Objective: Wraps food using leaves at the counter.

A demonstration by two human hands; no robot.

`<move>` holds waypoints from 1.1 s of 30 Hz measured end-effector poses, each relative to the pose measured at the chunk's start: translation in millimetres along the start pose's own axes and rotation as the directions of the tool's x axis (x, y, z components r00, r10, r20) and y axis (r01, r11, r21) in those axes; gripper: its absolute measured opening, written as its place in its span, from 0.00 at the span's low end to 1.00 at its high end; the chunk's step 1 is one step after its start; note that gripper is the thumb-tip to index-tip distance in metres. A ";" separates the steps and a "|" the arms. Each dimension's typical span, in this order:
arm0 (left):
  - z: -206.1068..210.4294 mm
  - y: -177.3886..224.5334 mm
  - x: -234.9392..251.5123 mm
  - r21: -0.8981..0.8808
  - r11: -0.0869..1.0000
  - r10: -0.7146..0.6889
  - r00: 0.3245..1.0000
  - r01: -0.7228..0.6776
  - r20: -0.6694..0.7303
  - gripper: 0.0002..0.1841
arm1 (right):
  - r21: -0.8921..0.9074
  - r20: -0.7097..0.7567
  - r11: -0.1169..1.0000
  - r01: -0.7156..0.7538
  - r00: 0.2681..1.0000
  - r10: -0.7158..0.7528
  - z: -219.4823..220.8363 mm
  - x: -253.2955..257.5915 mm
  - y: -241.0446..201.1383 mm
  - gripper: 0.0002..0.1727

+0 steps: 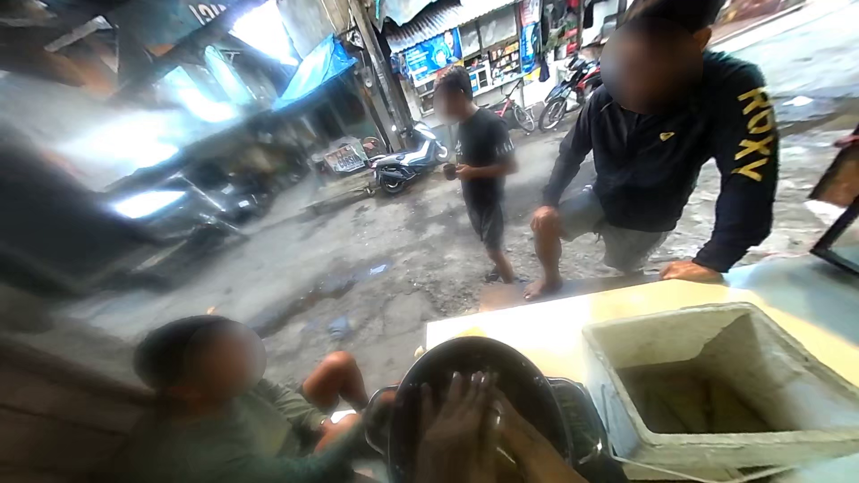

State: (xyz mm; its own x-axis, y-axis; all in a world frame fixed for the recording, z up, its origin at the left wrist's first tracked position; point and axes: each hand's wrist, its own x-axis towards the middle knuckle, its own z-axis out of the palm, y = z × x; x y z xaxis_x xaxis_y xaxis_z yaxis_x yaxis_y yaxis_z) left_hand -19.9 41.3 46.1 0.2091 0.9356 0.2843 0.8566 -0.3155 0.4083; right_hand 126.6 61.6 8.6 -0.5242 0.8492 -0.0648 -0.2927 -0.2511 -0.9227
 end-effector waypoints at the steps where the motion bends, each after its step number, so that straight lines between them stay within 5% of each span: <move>1: -2.3 0.9 1.5 -0.178 0.981 -0.076 0.997 0.077 0.014 0.25 | -0.005 -0.018 1.000 0.007 1.000 -0.008 2.1 0.3 -2.7 0.33; 2: -5.9 4.6 2.2 -0.475 0.854 -0.214 0.976 0.212 0.049 0.23 | 0.002 -0.019 1.000 0.030 0.999 -0.030 3.1 0.3 -4.9 0.34; 4: -14.6 21.6 4.8 -0.861 0.342 -0.526 0.836 0.375 0.155 0.21 | 0.027 0.015 0.995 0.095 0.995 -0.095 2.3 -0.5 -8.7 0.35; 5: -14.1 24.6 3.2 -0.904 0.217 -0.580 0.794 0.368 0.184 0.24 | 0.057 0.025 0.992 0.117 0.993 -0.118 0.9 0.7 -7.7 0.36; 6: -8.9 22.8 -1.3 -0.919 0.207 -0.575 0.802 0.334 0.162 0.23 | 0.083 0.042 0.989 0.122 0.991 -0.126 -1.6 2.7 -5.3 0.36; 8: 0.2 22.2 -9.1 -0.917 0.336 -0.469 0.882 0.216 0.036 0.12 | 0.081 0.083 0.991 0.111 0.990 -0.118 -6.1 6.2 0.0 0.37; 10: -1.5 29.4 -6.6 -0.827 0.545 -0.373 0.923 0.139 -0.091 0.15 | 0.045 0.115 0.994 0.104 0.987 -0.108 -5.8 6.7 -2.2 0.38; 12: 7.3 12.9 -6.1 -0.626 0.779 -0.178 0.971 0.042 -0.157 0.23 | 0.076 0.102 0.993 0.096 0.989 -0.103 -3.7 4.7 -4.1 0.38; 15: 19.2 -11.8 -2.9 -0.317 0.931 0.122 0.974 -0.179 -0.193 0.35 | 0.134 0.048 0.989 0.061 0.997 -0.068 -0.9 -0.2 -5.6 0.34; 18: 15.8 -10.1 1.3 -0.102 0.970 0.203 0.965 -0.221 -0.163 0.47 | 0.238 0.016 0.970 0.049 0.998 -0.055 -2.1 -4.0 -8.5 0.30; 22: 4.8 -13.8 5.4 0.085 0.964 0.249 0.967 -0.252 0.053 0.40 | 0.425 0.008 0.902 -0.080 0.996 0.085 -8.6 -1.0 -4.8 0.22; 26: -5.9 -31.1 10.2 0.111 0.945 0.269 0.927 -0.306 0.261 0.50 | 0.577 0.011 0.811 -0.099 0.993 0.113 -8.8 4.8 -8.7 0.31; 28: -8.1 -38.4 11.0 0.143 0.926 0.312 0.921 -0.350 0.234 0.49 | 0.588 0.070 0.800 -0.119 0.993 0.096 -11.4 7.9 -7.4 0.33; 31: -18.2 -37.2 11.7 0.029 0.943 0.331 0.943 -0.332 0.036 0.35 | 0.582 0.169 0.794 -0.176 0.981 0.093 -14.1 7.5 -10.3 0.38; 33: -29.0 -25.0 12.5 -0.308 0.920 0.248 0.968 -0.243 -0.024 0.32 | 0.614 0.174 0.766 -0.191 0.979 0.104 -14.1 8.3 -12.1 0.42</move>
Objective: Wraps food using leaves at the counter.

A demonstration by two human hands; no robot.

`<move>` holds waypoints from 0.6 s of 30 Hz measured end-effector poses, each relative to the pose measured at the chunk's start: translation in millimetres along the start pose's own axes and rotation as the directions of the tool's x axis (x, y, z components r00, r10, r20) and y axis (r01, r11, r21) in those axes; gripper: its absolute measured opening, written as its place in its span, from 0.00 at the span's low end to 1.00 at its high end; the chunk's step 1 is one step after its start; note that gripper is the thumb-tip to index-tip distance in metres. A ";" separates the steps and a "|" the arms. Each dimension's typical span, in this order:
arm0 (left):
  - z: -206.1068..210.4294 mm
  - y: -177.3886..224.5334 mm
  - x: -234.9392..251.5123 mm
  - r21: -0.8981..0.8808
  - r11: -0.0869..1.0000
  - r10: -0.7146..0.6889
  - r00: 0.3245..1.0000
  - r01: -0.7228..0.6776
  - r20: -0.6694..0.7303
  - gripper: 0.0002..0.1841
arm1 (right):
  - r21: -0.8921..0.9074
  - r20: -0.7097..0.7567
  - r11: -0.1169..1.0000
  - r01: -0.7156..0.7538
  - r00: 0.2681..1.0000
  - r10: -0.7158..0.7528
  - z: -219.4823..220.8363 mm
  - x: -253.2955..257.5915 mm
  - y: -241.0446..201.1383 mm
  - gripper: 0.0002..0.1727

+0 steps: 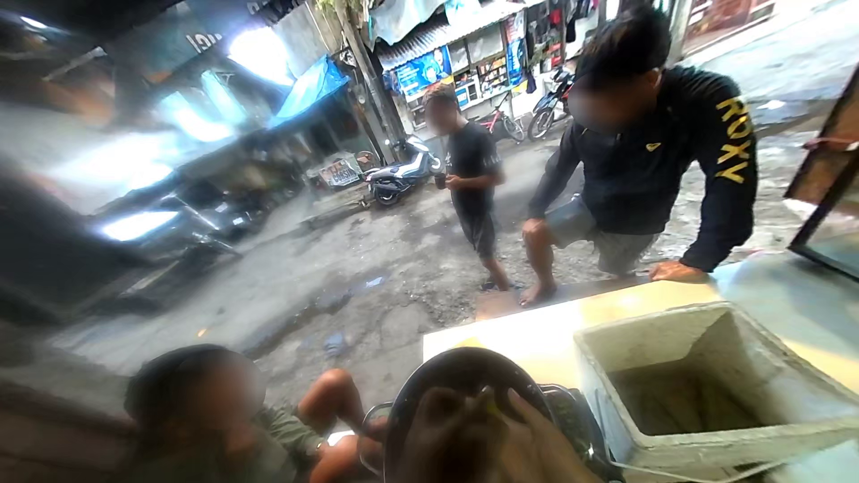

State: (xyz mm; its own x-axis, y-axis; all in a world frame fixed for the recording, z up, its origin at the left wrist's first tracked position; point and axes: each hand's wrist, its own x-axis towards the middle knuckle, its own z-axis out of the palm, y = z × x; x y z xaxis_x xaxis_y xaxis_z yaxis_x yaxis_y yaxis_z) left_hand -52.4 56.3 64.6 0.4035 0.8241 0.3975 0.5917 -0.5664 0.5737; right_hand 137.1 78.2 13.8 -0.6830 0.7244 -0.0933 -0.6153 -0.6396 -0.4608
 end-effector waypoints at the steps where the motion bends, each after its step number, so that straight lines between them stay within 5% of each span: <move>1: -0.3 7.5 0.4 -0.231 0.972 -0.037 0.999 0.034 -0.009 0.29 | 0.044 -0.061 0.999 0.003 0.998 0.000 3.6 -0.1 -1.2 0.43; 3: 3.9 23.9 2.3 -0.516 0.852 -0.098 0.995 0.085 0.001 0.23 | 0.158 -0.128 0.987 0.030 0.992 -0.009 5.3 -1.1 -2.2 0.42; 5: 8.5 37.6 6.2 -0.580 0.796 -0.189 0.981 0.171 0.030 0.18 | 0.213 -0.049 0.976 0.051 0.998 -0.042 -4.4 -1.6 -0.4 0.42; 8: 8.1 34.5 14.3 -0.342 0.864 -0.314 0.926 0.370 0.208 0.20 | 0.097 0.107 0.995 0.028 0.994 -0.038 -19.9 -1.0 0.6 0.46; 11: 18.5 29.1 26.9 -0.006 0.935 -0.350 0.928 0.354 0.126 0.28 | 0.079 -0.072 0.996 0.044 0.997 -0.038 -7.5 -7.0 -2.2 0.43; 14: 35.7 37.2 52.2 -0.019 0.902 -0.426 0.894 0.432 0.137 0.43 | 0.213 -0.125 0.975 0.057 0.992 -0.031 -5.6 -3.8 1.5 0.39; 18: 67.6 34.3 65.7 -0.055 0.858 -0.497 0.854 0.510 0.153 0.39 | 0.181 -0.198 0.970 0.164 0.972 -0.127 7.8 -11.9 1.6 0.32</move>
State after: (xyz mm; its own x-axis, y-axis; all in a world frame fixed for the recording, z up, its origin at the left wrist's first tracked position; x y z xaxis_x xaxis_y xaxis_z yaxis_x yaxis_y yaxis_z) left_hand 41.6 91.3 62.0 0.1572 0.9860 -0.0558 0.6756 -0.0662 0.7342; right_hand 141.1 66.6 21.0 -0.5073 0.8366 -0.2070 -0.7798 -0.5478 -0.3029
